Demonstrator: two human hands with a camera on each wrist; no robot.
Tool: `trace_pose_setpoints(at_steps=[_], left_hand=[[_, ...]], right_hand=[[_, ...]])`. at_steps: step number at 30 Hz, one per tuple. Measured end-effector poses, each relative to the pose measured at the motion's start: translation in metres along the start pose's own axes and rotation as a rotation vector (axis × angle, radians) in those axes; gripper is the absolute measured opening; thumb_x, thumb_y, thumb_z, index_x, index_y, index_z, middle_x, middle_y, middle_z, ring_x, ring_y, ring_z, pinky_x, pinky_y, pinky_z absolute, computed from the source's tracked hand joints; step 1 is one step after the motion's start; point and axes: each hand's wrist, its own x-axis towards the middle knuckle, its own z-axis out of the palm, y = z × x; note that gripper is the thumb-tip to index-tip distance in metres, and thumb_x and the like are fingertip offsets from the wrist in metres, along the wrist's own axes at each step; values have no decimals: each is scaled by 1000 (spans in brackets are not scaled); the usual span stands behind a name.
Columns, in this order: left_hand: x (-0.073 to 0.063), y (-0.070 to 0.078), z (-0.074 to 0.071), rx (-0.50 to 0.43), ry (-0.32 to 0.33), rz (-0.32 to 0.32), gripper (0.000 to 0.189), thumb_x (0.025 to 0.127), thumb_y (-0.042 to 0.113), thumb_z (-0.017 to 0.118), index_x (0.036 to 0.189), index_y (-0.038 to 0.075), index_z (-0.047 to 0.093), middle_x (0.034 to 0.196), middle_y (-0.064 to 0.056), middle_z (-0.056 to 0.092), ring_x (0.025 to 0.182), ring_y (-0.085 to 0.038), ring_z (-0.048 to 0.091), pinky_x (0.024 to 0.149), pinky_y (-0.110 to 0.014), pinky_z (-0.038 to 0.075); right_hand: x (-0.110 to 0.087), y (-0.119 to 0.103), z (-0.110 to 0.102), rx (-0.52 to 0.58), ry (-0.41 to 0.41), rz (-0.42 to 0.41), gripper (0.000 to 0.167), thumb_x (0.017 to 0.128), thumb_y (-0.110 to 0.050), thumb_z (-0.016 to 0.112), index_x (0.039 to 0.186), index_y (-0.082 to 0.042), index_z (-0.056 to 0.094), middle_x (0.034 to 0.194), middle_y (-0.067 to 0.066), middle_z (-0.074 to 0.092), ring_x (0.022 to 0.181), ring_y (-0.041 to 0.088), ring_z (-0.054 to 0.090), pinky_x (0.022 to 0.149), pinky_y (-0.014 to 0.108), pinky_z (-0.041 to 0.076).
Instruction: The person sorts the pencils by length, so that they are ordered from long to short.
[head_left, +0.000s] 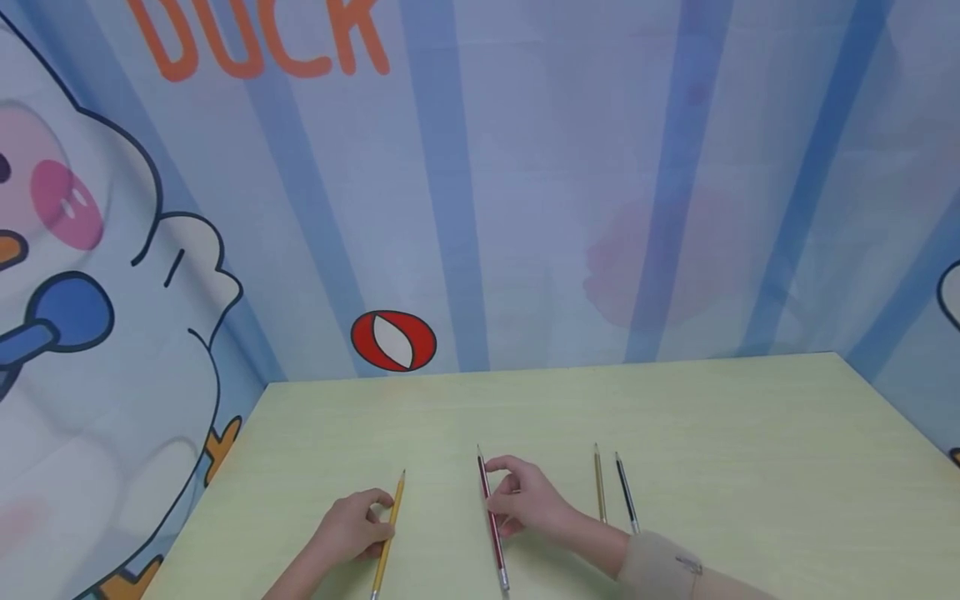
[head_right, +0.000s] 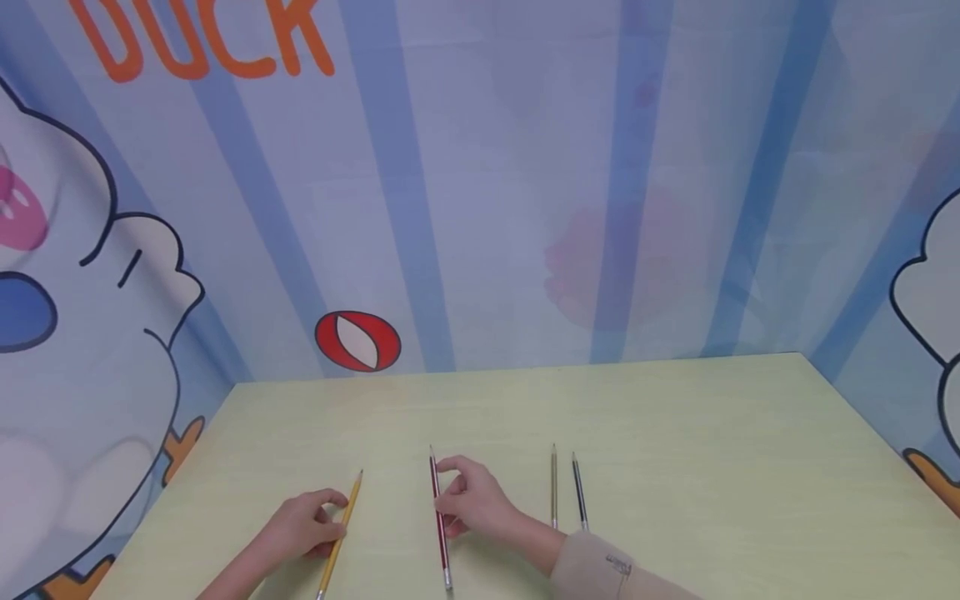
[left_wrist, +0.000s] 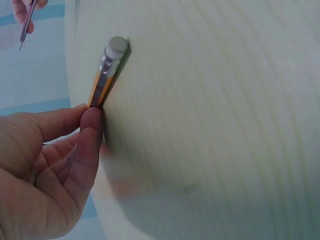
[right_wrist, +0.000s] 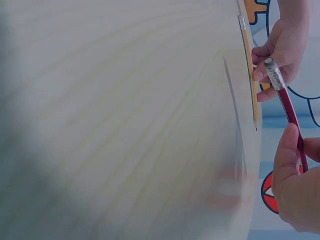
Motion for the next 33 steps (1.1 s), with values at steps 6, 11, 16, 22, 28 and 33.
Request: trace_pose_setpoints(at_steps=[6,11,16,22,28,33], left_hand=[[0,-1,0,-2,12,34,32,76,7,63,106,2,56,63,-1,58,48,-10,54,47,-24,43],[0,-2,0,-1,20,27,31,76,8,64,106,3,57,63,-1,58,48,-10,54,47,-24,43],[0,-1,-1,7,17,11,32,76,9,64,106,3,56,64,-1,58,48,-10,54,47,-24,44],[0,0,-1,12,9,0,31,76,9,64,106,4,57,65,-1,58,49,-9,54,48,-24,44],[1,2,0,10,-1,-14,31,76,9,64,106,4,56,63,0,58,49,-9,54,48,-24,43],[1,1,0,4,-5,-15,31,77,9,64,106,4,56,64,0,58,49,-9,55,48,-24,44]], right_hand=[[11,-1,16,0,29,-3,48,79,0,56,124,0,41,73,6,56,54,12,55,49,27,50],[19,-6,29,0,58,0,46,78,1,57,122,0,43,70,5,55,51,11,54,48,27,50],[26,-6,42,-30,89,9,45,76,2,58,119,-1,46,67,5,55,48,11,53,47,26,50],[36,1,56,-95,112,12,42,76,3,59,116,-3,49,61,3,54,41,10,49,40,23,45],[43,6,66,-166,119,57,43,74,3,60,116,-6,51,56,2,52,37,9,46,37,21,42],[46,7,71,-270,104,72,42,74,3,60,114,-7,54,51,1,51,36,10,44,35,19,38]])
